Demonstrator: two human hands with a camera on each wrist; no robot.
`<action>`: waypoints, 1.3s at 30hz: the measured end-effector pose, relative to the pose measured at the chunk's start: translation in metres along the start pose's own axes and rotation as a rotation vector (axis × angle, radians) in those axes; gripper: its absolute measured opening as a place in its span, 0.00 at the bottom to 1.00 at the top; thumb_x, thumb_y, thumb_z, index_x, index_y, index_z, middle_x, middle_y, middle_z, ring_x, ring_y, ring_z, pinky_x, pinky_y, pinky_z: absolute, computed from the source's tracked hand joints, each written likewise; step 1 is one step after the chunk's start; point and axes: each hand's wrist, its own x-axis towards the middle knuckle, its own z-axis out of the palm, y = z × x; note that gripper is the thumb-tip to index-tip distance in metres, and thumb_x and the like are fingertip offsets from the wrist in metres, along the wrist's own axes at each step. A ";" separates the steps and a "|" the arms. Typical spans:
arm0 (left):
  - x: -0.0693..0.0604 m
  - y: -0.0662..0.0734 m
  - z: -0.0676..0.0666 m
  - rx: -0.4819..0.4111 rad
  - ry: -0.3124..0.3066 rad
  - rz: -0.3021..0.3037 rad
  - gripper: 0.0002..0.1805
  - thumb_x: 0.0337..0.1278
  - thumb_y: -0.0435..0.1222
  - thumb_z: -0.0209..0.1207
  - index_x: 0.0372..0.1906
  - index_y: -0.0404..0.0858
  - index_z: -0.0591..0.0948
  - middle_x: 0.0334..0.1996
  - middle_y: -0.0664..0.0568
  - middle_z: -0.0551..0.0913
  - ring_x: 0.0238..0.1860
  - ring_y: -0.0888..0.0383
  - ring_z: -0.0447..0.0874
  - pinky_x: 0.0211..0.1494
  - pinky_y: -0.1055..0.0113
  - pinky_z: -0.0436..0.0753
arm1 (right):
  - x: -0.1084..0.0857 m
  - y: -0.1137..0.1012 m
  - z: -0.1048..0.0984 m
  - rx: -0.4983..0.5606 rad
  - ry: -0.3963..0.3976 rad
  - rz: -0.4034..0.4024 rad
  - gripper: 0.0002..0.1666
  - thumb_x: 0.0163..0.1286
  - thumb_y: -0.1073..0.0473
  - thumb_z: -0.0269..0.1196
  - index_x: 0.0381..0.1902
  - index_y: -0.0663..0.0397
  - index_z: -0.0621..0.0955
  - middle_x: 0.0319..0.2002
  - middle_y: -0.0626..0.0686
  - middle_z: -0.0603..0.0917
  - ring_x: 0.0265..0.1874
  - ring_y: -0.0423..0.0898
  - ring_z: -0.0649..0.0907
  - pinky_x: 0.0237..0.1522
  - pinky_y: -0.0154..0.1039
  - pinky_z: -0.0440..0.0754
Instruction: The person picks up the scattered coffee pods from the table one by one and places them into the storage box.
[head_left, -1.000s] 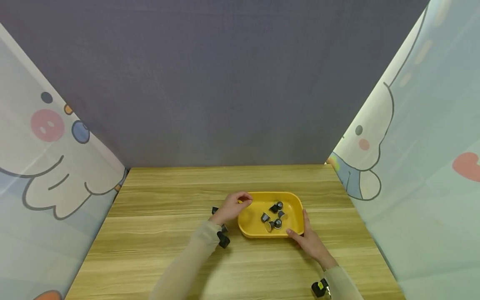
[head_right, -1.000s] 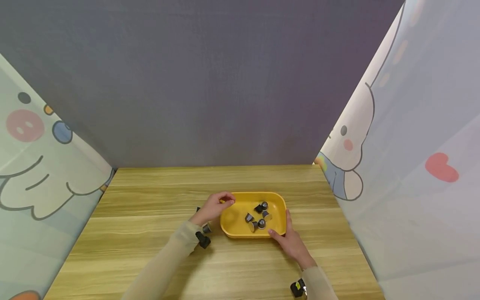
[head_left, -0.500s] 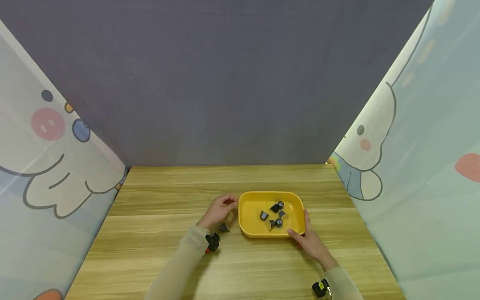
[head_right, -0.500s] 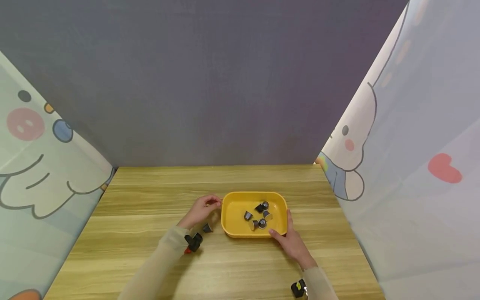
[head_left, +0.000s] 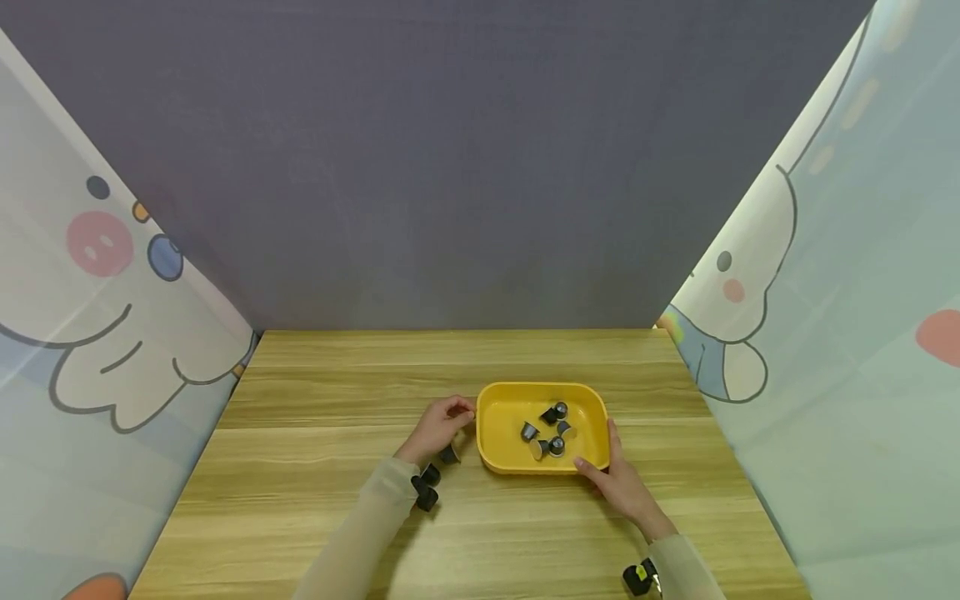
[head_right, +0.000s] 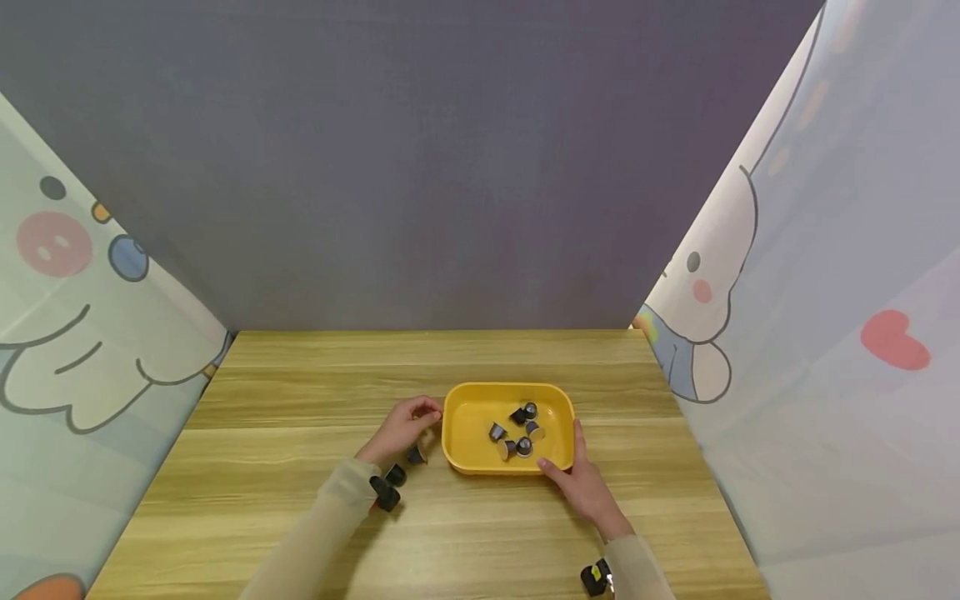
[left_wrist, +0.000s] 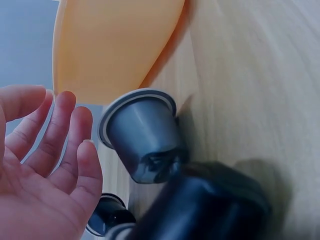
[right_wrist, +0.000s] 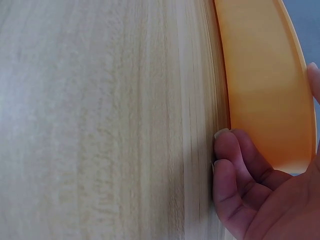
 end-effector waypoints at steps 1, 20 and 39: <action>-0.001 -0.001 0.000 -0.001 0.001 -0.003 0.07 0.70 0.37 0.60 0.45 0.39 0.84 0.40 0.55 0.84 0.44 0.56 0.80 0.49 0.57 0.78 | 0.000 0.000 0.000 0.001 -0.001 0.000 0.63 0.70 0.38 0.63 0.80 0.48 0.33 0.35 0.57 0.80 0.22 0.47 0.78 0.28 0.40 0.77; -0.012 -0.003 0.002 -0.009 -0.008 -0.039 0.08 0.70 0.38 0.60 0.46 0.39 0.84 0.43 0.49 0.85 0.45 0.50 0.82 0.43 0.61 0.79 | 0.001 0.002 0.002 0.005 -0.002 -0.003 0.62 0.70 0.40 0.63 0.80 0.48 0.33 0.42 0.61 0.81 0.22 0.47 0.78 0.28 0.40 0.78; -0.029 0.031 0.006 -0.023 -0.029 -0.002 0.09 0.69 0.28 0.57 0.47 0.26 0.81 0.42 0.40 0.84 0.43 0.50 0.80 0.47 0.61 0.78 | 0.003 0.004 0.000 0.014 -0.009 -0.010 0.63 0.70 0.39 0.63 0.80 0.47 0.33 0.37 0.59 0.81 0.21 0.47 0.78 0.27 0.40 0.78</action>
